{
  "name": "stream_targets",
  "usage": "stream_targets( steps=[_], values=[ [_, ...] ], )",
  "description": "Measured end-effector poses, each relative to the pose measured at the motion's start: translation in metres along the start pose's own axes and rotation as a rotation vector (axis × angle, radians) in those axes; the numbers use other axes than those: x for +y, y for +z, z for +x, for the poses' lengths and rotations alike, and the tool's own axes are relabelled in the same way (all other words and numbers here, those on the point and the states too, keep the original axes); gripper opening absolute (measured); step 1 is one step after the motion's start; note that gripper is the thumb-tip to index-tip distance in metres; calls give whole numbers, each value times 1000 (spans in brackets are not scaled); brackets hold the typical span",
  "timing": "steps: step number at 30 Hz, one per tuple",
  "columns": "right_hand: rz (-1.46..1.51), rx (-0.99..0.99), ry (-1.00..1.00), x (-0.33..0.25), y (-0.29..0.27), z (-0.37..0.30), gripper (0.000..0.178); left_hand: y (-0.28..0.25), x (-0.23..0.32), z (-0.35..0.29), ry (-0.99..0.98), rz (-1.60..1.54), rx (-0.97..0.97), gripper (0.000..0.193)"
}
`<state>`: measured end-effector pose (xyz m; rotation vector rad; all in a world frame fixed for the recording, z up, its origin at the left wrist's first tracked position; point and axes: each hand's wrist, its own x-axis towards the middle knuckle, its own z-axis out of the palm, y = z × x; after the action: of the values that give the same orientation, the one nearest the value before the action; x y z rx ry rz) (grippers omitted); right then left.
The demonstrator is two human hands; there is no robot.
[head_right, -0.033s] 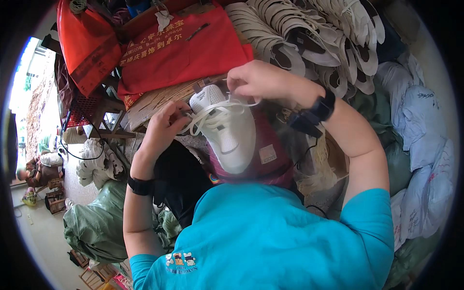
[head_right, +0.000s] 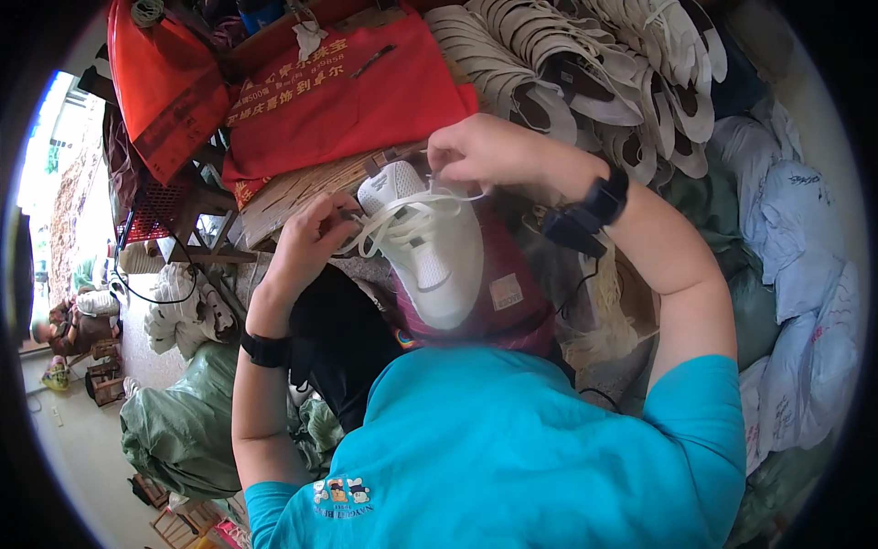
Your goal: The person sits on the floor and laces a white sneaker using a long white shoelace. They thread the lace through the eyelets, pull it tight, and tie a knot. The person then picks up a second white sneaker and repeats the lacing process.
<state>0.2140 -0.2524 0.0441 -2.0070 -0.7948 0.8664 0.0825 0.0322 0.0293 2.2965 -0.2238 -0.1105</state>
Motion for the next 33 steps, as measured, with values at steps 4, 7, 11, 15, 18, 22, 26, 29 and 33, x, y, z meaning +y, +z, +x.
stream_targets(
  steps=[4, 7, 11, 15, 18, 22, 26, 29, 33],
  values=[
    [-77, -105, 98, -29, -6, 4, 19, 1, -10, 0, 74, 35, 12, 21],
    [-65, -121, 181, -35, -10, 7, 23, -5, -2, 10, 16, -55, -57, 17],
    [-170, -93, 128, -25, -13, 24, 30, -5, 2, 22, -40, 67, -33, 19],
    [-398, -49, 121, -22, -3, 34, 28, 8, -5, 29, -70, 40, 16, 20],
    [-403, 80, 38, -19, 8, 37, 26, 22, 0, 31, -31, -51, 150, 18],
    [-100, 300, -231, -40, 23, 38, 20, 22, 26, 28, 102, -284, 322, 14],
    [84, 394, -232, -49, 32, 36, 18, 10, 15, 13, 46, -510, 541, 12],
    [-66, 448, -240, -25, 30, 28, 23, -27, -6, -29, -122, -593, 593, 17],
    [-225, 595, -166, 20, 47, 13, 39, -47, -82, -106, -305, -599, 828, 17]
  ],
)
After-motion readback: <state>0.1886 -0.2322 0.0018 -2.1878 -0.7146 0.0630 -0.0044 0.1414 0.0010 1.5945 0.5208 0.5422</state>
